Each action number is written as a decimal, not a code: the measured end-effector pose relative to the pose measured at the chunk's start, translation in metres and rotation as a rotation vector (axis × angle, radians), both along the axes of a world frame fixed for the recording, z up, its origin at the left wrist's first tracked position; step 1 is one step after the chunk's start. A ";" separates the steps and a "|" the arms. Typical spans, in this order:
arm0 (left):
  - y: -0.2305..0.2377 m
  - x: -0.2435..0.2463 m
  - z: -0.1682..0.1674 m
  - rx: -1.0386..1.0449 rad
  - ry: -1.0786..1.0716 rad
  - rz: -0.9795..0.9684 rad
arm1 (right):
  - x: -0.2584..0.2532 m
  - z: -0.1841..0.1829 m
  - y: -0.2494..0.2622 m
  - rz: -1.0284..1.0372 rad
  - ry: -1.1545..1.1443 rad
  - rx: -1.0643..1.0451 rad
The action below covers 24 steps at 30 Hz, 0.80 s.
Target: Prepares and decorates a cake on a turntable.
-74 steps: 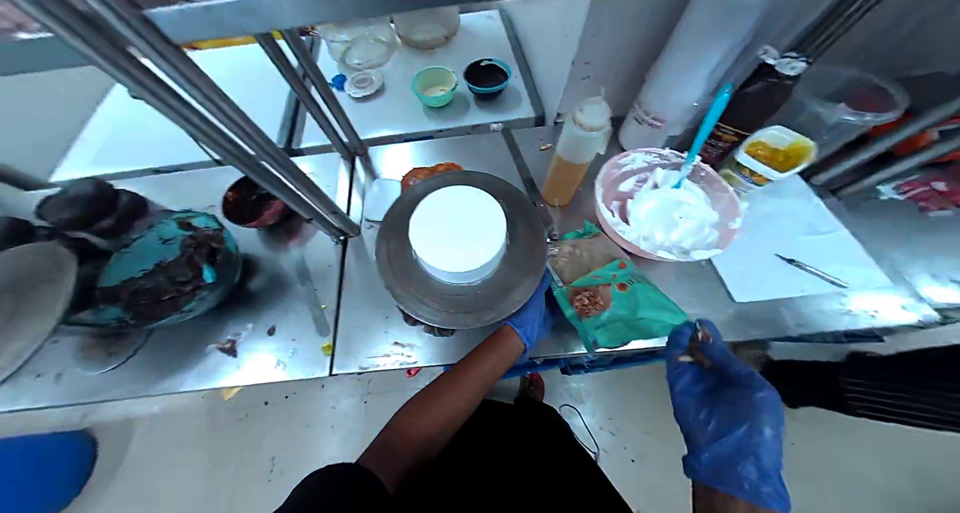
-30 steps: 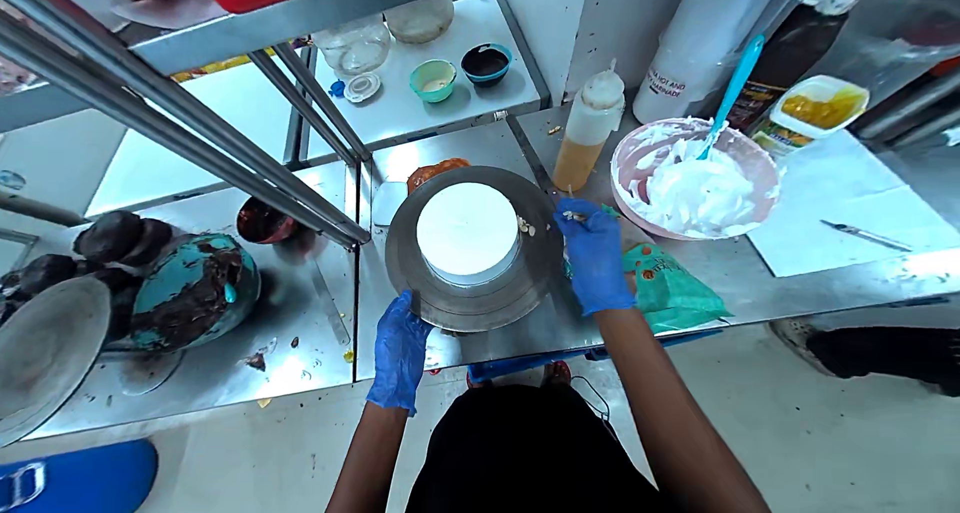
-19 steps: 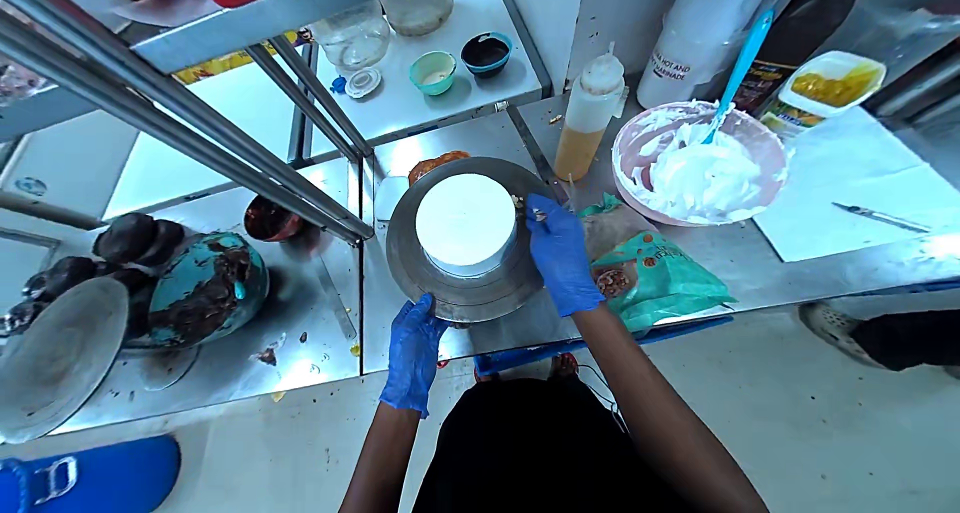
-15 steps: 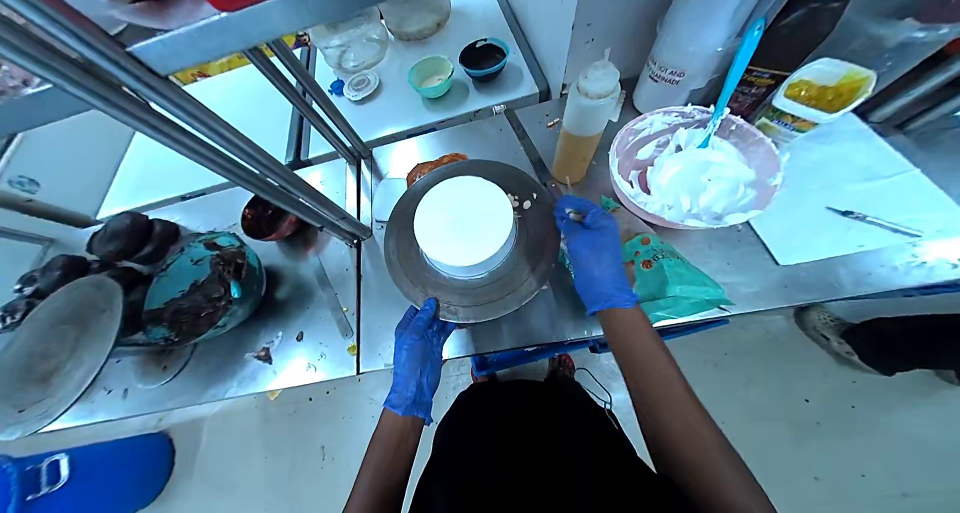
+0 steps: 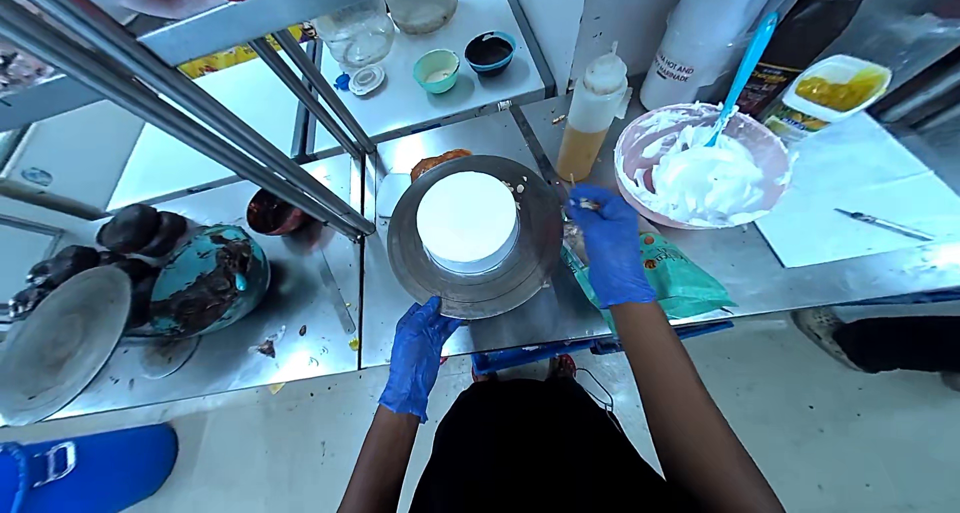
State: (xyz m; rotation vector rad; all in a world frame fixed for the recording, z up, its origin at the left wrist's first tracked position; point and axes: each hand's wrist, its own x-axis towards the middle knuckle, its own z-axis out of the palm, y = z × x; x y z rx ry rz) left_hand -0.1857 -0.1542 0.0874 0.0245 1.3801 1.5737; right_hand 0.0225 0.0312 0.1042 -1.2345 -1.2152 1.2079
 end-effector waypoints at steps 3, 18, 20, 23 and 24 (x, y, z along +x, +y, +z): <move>-0.001 0.002 -0.001 -0.012 -0.007 -0.005 | 0.000 0.001 0.003 -0.100 -0.118 0.050; -0.006 0.019 -0.005 -0.006 -0.010 -0.125 | -0.033 0.004 0.007 0.087 -0.374 0.102; -0.007 0.019 -0.003 -0.014 -0.015 -0.134 | -0.044 0.009 0.003 0.115 -0.444 0.097; -0.006 0.018 -0.003 -0.003 -0.008 -0.111 | -0.026 0.004 0.011 0.101 -0.303 0.019; -0.007 0.019 -0.003 -0.008 0.000 -0.105 | -0.018 0.001 0.008 0.099 -0.225 0.001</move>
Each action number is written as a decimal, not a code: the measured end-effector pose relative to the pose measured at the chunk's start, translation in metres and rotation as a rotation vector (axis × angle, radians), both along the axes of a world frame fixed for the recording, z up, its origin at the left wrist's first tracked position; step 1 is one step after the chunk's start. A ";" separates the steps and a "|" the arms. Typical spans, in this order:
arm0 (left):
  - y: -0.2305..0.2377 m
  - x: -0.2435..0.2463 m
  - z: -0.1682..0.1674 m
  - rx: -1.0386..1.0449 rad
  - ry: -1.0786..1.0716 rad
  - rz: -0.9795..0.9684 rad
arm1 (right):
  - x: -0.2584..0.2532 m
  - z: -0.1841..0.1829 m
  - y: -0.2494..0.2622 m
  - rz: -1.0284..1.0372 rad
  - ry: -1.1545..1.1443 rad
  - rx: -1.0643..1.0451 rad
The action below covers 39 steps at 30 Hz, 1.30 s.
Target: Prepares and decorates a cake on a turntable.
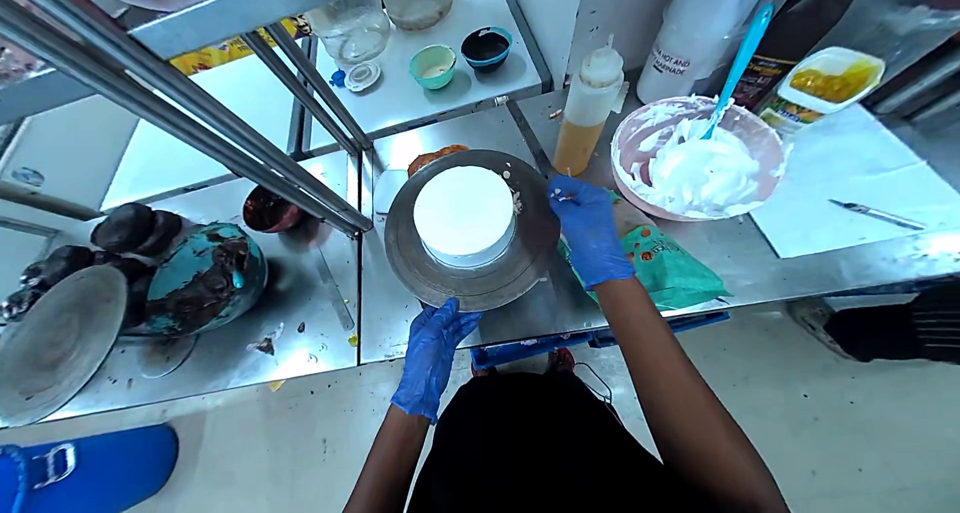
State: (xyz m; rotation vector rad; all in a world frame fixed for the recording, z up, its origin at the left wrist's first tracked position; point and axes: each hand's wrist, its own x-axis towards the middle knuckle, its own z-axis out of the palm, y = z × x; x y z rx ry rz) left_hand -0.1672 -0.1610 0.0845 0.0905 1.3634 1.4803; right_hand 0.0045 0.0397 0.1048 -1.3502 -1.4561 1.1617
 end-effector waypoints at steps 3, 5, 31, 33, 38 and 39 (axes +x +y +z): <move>0.001 -0.001 -0.002 -0.004 0.013 -0.021 | 0.023 -0.001 -0.008 -0.089 0.184 -0.026; -0.001 0.001 -0.003 0.000 0.022 -0.045 | 0.032 -0.003 -0.009 -0.185 0.225 0.015; 0.006 -0.024 0.000 -0.015 0.102 0.041 | 0.018 0.020 0.009 -0.048 -0.060 0.038; 0.007 -0.029 -0.004 0.001 0.124 0.047 | 0.014 0.013 0.018 -0.003 -0.025 0.026; 0.016 -0.042 -0.004 -0.002 0.255 0.117 | 0.006 -0.015 0.049 0.189 -0.176 0.066; 0.018 -0.042 -0.004 -0.010 0.284 0.128 | 0.005 -0.018 0.055 0.238 -0.177 0.085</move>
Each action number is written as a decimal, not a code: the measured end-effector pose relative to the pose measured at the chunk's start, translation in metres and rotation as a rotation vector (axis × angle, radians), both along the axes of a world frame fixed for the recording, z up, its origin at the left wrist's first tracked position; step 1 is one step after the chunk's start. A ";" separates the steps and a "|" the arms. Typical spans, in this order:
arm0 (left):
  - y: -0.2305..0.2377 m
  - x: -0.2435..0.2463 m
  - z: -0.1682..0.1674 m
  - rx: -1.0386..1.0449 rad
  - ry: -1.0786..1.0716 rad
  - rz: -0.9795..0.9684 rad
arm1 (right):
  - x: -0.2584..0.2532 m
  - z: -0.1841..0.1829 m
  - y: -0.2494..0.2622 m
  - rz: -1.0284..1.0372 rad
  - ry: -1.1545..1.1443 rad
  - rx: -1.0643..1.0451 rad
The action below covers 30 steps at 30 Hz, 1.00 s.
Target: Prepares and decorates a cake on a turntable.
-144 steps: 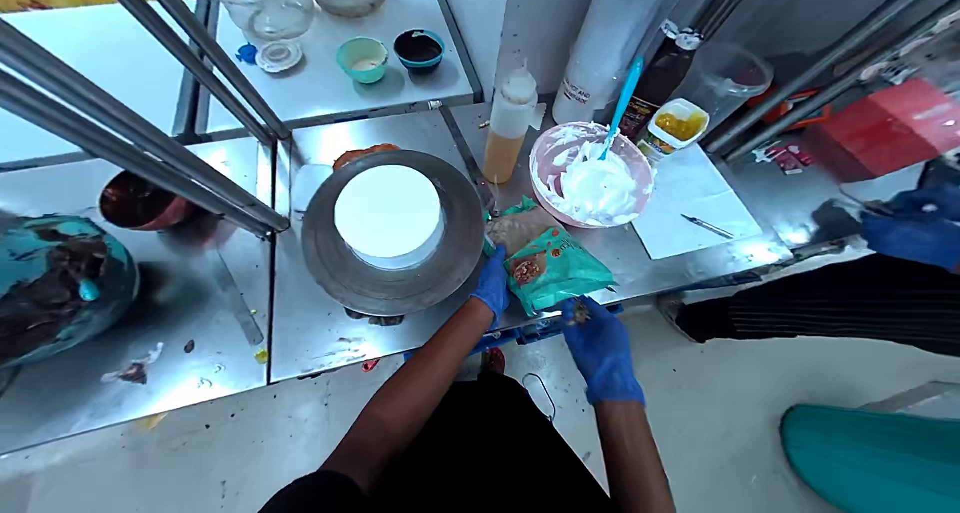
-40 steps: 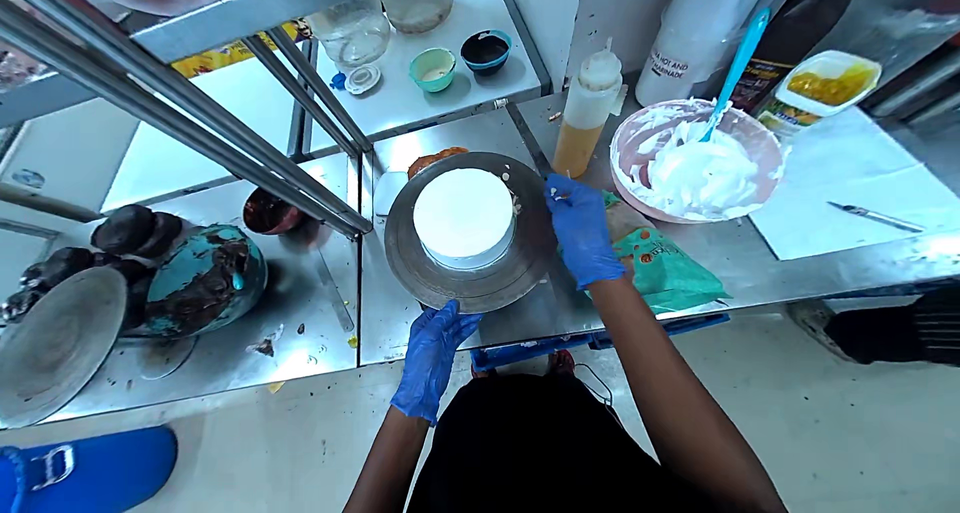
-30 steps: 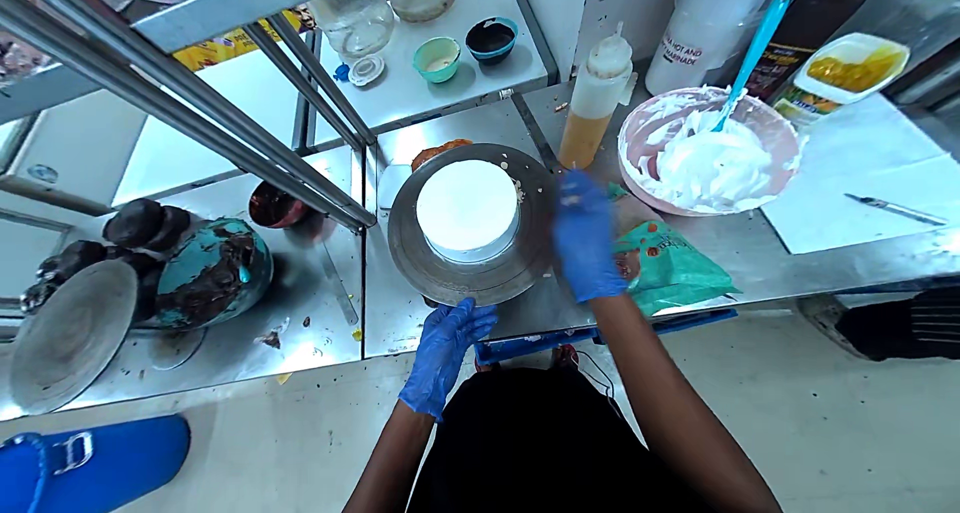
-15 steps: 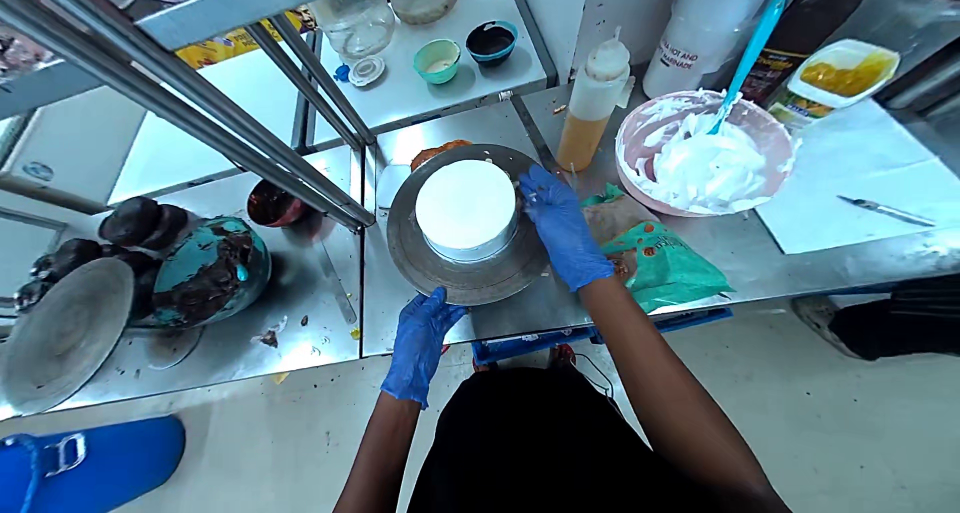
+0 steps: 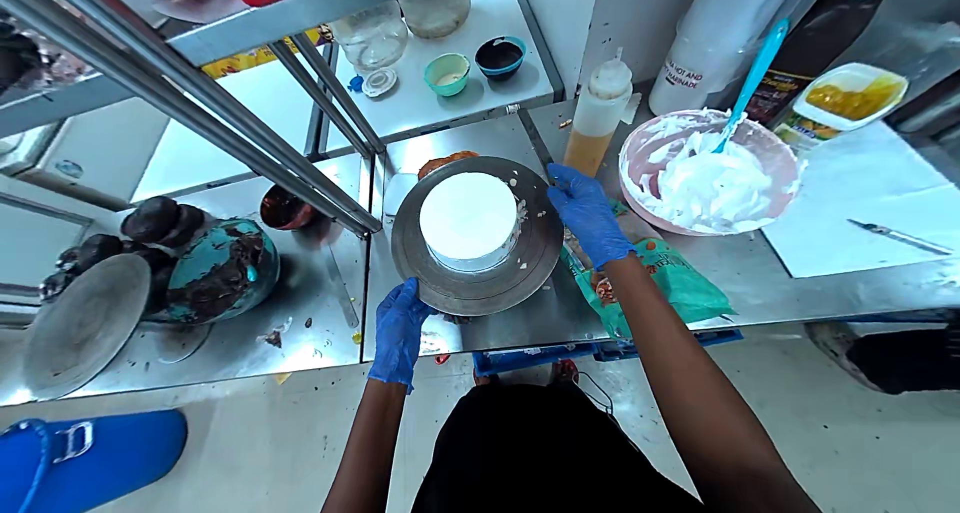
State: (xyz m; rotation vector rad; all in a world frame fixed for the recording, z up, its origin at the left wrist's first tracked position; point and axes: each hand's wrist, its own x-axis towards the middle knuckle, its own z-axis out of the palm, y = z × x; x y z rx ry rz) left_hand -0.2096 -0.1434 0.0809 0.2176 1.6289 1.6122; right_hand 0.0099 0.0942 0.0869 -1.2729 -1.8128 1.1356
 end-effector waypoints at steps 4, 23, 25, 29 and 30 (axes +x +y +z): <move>0.002 0.002 -0.001 0.000 0.029 0.033 | -0.008 -0.011 0.020 0.210 -0.032 0.175; 0.003 0.003 -0.006 0.025 0.039 0.075 | 0.003 -0.019 -0.037 0.232 -0.174 0.297; 0.002 0.004 -0.006 0.027 0.031 0.083 | 0.002 -0.020 -0.038 0.201 -0.164 0.293; 0.002 0.008 -0.004 0.037 0.003 0.099 | 0.008 -0.020 -0.036 0.155 -0.118 0.304; 0.001 0.008 -0.004 0.044 -0.005 0.096 | 0.009 -0.019 -0.035 0.131 -0.089 0.290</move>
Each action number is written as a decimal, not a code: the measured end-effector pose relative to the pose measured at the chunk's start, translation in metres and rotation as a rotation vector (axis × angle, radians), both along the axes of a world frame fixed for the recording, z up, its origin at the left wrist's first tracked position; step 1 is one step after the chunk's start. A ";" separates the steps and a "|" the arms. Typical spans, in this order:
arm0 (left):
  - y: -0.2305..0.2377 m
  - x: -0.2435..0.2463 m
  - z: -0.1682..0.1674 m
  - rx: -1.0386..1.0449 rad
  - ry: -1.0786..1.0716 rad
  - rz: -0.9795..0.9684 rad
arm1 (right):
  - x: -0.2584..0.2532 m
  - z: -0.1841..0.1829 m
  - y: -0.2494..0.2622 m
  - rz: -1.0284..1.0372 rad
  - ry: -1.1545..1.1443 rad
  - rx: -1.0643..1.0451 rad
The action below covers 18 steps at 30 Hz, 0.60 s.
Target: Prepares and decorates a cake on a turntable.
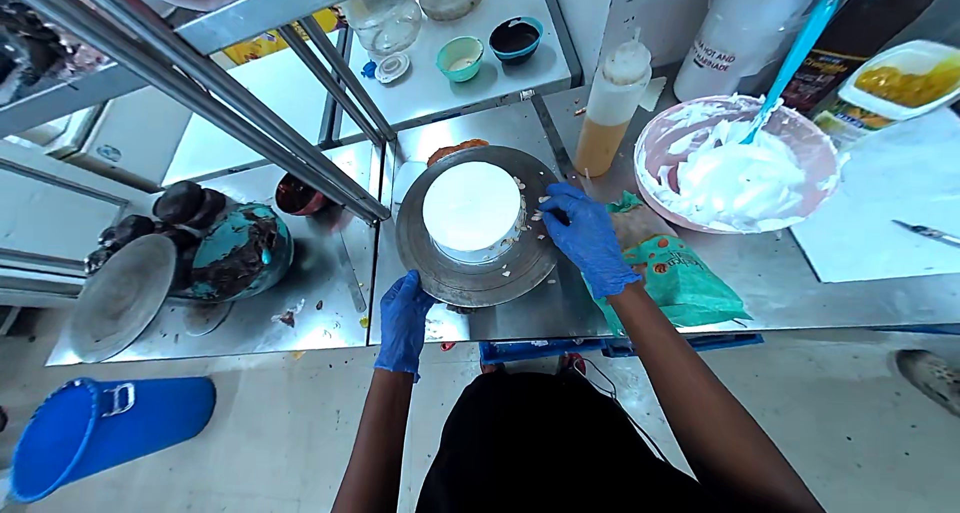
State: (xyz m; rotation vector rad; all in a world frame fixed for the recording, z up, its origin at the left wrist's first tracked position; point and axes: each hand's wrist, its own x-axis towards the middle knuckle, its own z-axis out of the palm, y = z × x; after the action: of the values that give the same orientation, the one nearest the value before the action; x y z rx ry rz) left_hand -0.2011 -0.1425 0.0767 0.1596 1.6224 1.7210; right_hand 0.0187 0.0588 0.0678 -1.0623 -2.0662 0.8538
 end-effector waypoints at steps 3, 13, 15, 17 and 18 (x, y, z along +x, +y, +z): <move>-0.002 0.002 -0.001 0.013 -0.017 -0.005 | -0.001 0.001 0.003 -0.064 0.077 -0.036; -0.002 0.003 -0.001 0.013 -0.031 0.006 | -0.009 -0.006 0.016 -0.110 0.106 -0.042; -0.001 0.002 -0.003 0.020 -0.035 0.004 | -0.010 -0.008 0.012 -0.169 0.291 -0.187; -0.001 0.001 -0.003 0.024 -0.047 0.006 | -0.012 -0.006 0.008 -0.216 0.455 -0.333; -0.001 0.001 -0.002 0.024 -0.050 0.006 | -0.014 -0.004 0.006 -0.235 0.498 -0.390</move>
State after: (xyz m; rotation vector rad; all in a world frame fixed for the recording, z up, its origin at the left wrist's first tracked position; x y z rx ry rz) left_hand -0.2002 -0.1439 0.0743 0.1221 1.5682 1.7361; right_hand 0.0049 0.0653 0.0634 -1.1235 -1.3664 1.2788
